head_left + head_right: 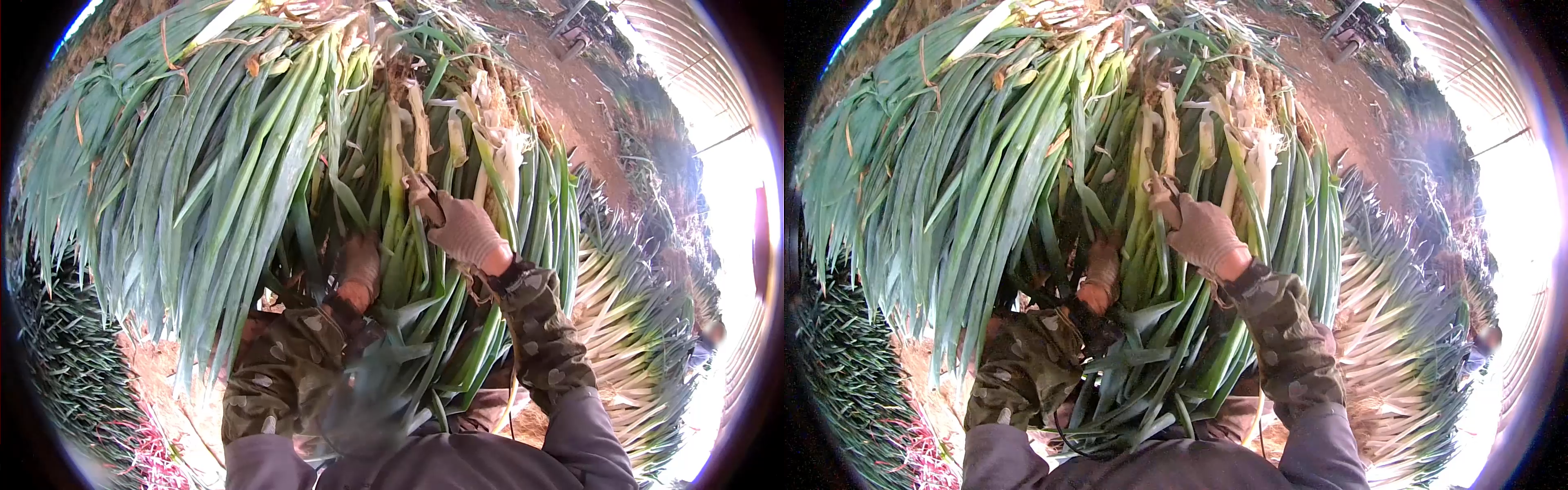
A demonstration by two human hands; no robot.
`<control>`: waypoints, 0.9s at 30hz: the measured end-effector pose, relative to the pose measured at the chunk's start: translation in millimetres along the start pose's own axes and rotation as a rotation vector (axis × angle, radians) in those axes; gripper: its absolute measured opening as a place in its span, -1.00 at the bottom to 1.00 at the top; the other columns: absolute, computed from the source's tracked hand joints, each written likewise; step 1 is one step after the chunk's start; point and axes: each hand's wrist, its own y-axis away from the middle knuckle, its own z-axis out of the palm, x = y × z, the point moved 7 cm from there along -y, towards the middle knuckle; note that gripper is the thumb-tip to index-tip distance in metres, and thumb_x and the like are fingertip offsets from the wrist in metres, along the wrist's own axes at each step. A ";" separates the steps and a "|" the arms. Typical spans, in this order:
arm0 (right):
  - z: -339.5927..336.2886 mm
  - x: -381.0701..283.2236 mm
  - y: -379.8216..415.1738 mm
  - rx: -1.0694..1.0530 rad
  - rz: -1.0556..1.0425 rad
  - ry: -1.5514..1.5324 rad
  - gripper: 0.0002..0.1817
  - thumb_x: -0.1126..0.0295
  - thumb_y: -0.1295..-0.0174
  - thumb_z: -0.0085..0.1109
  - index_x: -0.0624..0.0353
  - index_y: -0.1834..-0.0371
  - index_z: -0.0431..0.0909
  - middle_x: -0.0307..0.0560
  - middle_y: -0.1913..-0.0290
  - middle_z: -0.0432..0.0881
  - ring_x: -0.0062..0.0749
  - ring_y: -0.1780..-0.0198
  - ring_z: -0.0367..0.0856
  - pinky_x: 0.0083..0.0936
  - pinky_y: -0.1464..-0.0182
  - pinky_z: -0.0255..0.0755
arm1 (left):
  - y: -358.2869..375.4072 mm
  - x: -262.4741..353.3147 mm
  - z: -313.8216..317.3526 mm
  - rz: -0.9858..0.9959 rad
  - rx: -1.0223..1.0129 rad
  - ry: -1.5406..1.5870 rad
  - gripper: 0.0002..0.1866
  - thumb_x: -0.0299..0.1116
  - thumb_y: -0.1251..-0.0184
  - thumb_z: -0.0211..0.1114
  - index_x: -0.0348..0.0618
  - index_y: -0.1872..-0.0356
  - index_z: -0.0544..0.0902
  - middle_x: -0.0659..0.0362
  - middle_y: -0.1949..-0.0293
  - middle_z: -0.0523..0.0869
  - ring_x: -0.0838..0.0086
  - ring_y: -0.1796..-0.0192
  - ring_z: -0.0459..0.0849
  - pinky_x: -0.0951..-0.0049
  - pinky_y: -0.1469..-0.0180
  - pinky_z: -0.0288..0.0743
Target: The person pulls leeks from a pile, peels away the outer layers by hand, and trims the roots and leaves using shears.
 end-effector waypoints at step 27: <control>-33.1 -18.3 -167.6 0.095 -0.054 0.191 -0.51 0.27 -0.35 0.01 -0.39 -0.34 0.55 0.11 -0.14 0.70 0.06 -0.11 0.72 -0.13 -0.17 0.59 | 35.0 63.7 -6.3 0.535 0.172 -0.583 -0.69 -0.39 -0.32 0.33 -0.20 -0.06 0.59 -0.16 0.09 0.70 -0.07 0.01 0.68 0.07 -0.08 0.50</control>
